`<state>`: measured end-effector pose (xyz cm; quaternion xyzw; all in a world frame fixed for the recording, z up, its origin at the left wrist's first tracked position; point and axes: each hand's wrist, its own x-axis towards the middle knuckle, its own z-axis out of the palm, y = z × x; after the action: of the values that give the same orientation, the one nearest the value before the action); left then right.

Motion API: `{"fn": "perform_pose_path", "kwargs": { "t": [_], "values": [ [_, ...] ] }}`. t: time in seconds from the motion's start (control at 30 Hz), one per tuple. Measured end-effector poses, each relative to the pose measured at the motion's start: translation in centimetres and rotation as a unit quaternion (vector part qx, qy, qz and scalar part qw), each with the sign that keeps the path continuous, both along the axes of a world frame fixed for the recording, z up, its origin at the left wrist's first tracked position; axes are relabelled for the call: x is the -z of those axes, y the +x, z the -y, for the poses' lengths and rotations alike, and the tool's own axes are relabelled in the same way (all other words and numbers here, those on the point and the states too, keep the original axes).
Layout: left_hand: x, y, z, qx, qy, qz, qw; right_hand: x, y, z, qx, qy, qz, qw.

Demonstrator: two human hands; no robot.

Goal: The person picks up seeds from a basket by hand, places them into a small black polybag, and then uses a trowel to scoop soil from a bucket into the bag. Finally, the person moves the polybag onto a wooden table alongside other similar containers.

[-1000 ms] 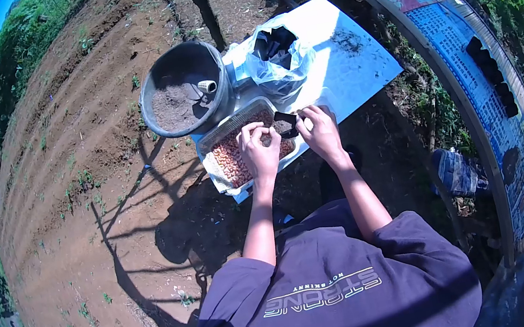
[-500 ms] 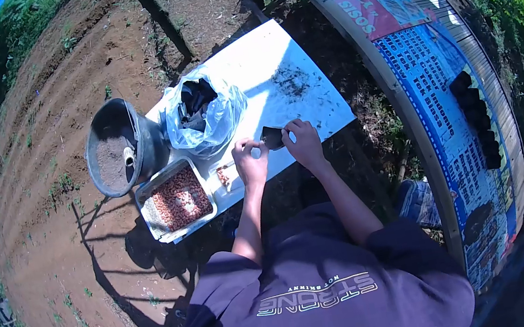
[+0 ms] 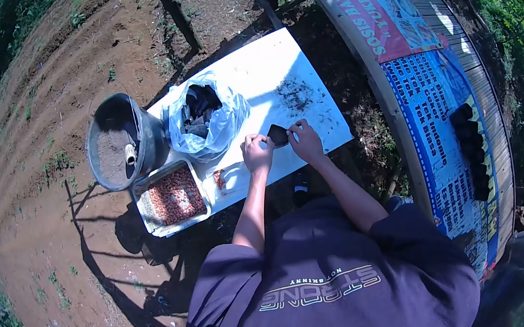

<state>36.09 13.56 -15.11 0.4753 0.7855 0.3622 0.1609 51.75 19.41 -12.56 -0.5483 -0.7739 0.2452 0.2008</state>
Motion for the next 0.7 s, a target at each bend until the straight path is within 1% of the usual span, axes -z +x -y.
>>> {"fn": "perform_pose_path", "kwargs": {
  "t": [0.1, 0.13, 0.23, 0.33, 0.43, 0.53, 0.63, 0.7],
  "values": [
    [0.2, -0.5, -1.2, 0.031, 0.034, 0.031, 0.998, 0.0, -0.4, -1.2, 0.004, 0.007, -0.005, 1.000],
    [0.2, -0.5, -1.6, 0.022, 0.053, 0.013, 0.998, 0.0, -0.7, -1.8, 0.006, 0.016, -0.011, 1.000],
    [0.0, -0.8, -3.0, 0.034, 0.031, 0.022, 0.999, 0.2, -0.8, -3.0, -0.001, 0.051, -0.009, 0.999],
    [-0.1, -0.3, -4.0, 0.021, 0.009, -0.002, 1.000, 0.9, -0.7, -4.1, 0.005, 0.063, -0.015, 0.998],
    [0.8, 0.5, -4.5, 0.005, -0.042, 0.014, 0.999, 1.8, 0.0, -4.9, -0.020, 0.025, 0.034, 0.999],
    [1.4, 1.1, -4.0, 0.016, -0.033, 0.041, 0.998, 2.2, 0.6, -5.0, -0.022, -0.004, 0.061, 0.998],
    [1.6, 1.5, -3.7, -0.031, -0.073, 0.087, 0.993, 2.3, 0.8, -4.9, -0.034, -0.031, 0.063, 0.997],
    [1.9, 1.3, -3.5, -0.049, -0.070, 0.120, 0.989, 2.3, 0.7, -4.8, -0.024, -0.048, 0.041, 0.998]
  ]
}}
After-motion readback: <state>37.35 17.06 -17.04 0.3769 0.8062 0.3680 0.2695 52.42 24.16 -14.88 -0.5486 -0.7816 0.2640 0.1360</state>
